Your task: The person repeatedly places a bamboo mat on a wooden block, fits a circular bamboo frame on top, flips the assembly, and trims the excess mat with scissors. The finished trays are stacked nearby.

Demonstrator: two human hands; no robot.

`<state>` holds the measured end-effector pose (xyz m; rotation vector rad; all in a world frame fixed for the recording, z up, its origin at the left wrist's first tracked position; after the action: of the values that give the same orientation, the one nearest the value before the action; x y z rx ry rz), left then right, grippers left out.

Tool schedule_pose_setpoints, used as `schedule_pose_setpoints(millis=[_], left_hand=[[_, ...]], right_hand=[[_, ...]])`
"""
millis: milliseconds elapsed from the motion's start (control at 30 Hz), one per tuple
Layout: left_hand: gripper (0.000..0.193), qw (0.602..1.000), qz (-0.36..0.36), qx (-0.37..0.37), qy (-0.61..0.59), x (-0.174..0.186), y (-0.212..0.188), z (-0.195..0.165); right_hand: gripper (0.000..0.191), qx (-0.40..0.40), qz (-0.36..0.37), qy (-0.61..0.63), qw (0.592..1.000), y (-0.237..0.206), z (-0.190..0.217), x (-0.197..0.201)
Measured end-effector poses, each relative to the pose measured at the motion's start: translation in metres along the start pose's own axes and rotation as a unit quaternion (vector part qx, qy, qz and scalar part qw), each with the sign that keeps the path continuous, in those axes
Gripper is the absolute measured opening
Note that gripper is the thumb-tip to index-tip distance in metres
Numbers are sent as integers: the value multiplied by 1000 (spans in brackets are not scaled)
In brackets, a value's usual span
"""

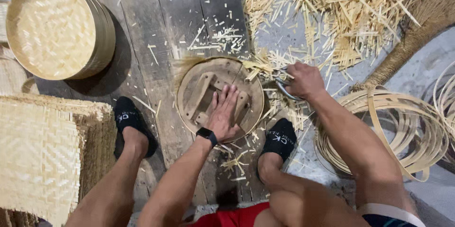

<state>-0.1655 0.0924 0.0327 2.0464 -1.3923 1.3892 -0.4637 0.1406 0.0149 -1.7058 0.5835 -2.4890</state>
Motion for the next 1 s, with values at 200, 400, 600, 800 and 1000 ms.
schedule_pose_setpoints(millis=[200,400,600,800,1000], left_hand=[[125,999,18,-3,-30,-4,0,8],[107,996,27,-6,80,-10,-4,17],[100,924,-34,382,-19,-41,43,-4],[104,957,-76,278,21,-34,31,-3],[98,983,-43,174,29,-35,21,-7]], right_hand=[[35,20,-64,-67,996,35,25,-17],[42,-23,46,-21,998,6,-6,-12],[65,-20,36,-64,997,26,15,-19],[27,-6,37,-66,997,35,16,-13],[35,-57,75,-18,995,5,3,5]])
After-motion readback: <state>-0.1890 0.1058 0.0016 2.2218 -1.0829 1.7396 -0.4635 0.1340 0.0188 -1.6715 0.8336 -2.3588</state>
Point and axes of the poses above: each hand's wrist, its own y-axis towards the middle knuckle, its own x-axis out of the back of the hand, z = x × y, the point moved 2 cm from there along y, towards the middle knuckle, and after that the axes turned 7 degrees about y, right-handed, at the moved point
